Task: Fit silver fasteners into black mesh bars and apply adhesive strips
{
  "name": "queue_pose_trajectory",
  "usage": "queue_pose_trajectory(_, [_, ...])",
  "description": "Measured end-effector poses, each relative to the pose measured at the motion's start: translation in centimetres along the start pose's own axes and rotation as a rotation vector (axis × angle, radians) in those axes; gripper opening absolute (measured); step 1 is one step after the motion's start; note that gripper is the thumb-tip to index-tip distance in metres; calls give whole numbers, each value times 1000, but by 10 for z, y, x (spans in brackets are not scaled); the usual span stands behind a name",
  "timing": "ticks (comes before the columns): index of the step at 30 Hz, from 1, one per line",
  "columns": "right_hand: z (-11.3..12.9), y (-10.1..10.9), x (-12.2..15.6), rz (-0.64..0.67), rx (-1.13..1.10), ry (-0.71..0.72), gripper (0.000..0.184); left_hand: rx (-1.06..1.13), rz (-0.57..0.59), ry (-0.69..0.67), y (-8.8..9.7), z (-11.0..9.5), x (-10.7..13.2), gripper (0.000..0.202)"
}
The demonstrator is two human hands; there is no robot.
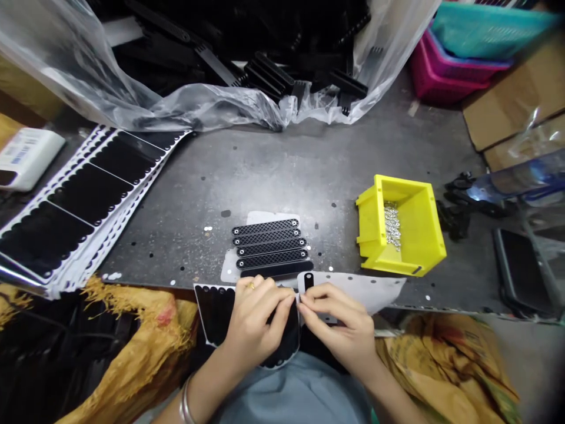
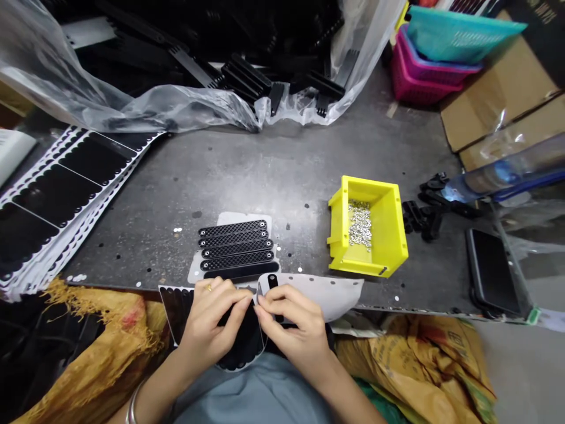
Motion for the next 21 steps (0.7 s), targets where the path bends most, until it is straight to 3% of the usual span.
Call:
queue_pose_trajectory(5, [4,18,34,-126,-71,62,24,-141,-76,-15,0,9,1,13])
queue_pose_trajectory(7, [8,33,45,-149,-200,11,21,-215,-93,-36,-2,15,3,12])
queue_pose_trajectory(10, [14,51,40,-259,-358,-115,18,-302,-88,-90,-8,18,8,13])
queue_pose_trajectory(12, [16,51,20,-285,-210,-89,16,-337,-100,-100,-9,17,12,17])
queue_pose_trajectory(14, [16,37,-9,-178,62,26,20,-340,-137,-60,-3,16,13,20])
queue_pose_trajectory(16, [11,13,-39,19,254,183,23,-316,-186,20,11,20,13,15])
queue_pose_trajectory(18, [5,-14,-63,169,329,341,20,-312,-229,126,31,28,11,6])
queue_pose_trajectory(21, [0,-44,-81,262,375,492,12,-330,-228,267,56,46,8,8])
Point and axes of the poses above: each hand's wrist, its own x-axis away from the middle knuckle, its own y-axis out of the back of the hand, z = x × y, the point moved 2 cm from there along -x, towards the middle knuckle, and after that the axes turned 2 degrees about -y, right-handed, at the moved point
